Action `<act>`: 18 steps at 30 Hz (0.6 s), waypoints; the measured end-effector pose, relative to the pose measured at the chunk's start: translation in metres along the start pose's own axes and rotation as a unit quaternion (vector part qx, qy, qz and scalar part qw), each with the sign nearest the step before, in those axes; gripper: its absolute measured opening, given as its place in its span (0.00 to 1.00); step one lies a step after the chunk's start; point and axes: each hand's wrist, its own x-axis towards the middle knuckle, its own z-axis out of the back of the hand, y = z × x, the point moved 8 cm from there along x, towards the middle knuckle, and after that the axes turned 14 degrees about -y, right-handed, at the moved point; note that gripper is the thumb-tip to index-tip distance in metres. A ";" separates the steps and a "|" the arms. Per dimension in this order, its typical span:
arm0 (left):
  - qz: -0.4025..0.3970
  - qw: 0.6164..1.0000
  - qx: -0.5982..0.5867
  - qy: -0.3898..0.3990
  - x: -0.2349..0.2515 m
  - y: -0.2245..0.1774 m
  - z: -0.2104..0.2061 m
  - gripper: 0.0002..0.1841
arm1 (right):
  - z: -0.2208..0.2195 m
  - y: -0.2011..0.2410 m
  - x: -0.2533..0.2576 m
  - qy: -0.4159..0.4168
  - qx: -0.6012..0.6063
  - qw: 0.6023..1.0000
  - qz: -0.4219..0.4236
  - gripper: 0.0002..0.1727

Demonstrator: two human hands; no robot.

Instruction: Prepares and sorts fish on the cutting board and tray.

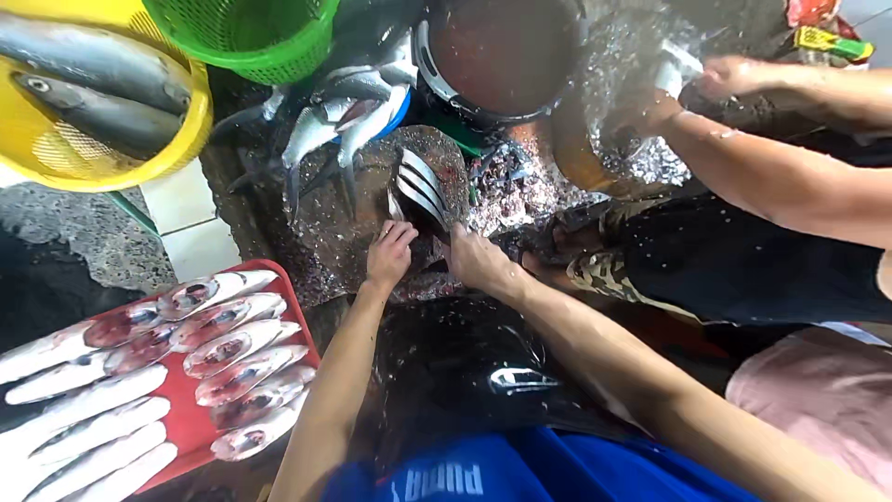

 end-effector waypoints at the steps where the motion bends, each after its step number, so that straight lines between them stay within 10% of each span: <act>1: -0.006 1.000 0.001 -0.021 0.003 0.004 -0.001 0.17 | -0.004 -0.001 0.004 -0.002 -0.004 1.000 -0.006 0.25; 15: -0.001 0.997 0.022 -0.072 0.001 0.004 0.015 0.18 | 0.016 -0.050 -0.054 0.029 0.037 0.999 -0.022 0.26; 18: -0.010 0.995 0.068 0.079 0.043 -0.004 -0.009 0.30 | 0.046 -0.049 -0.052 -0.026 0.049 0.998 -0.036 0.25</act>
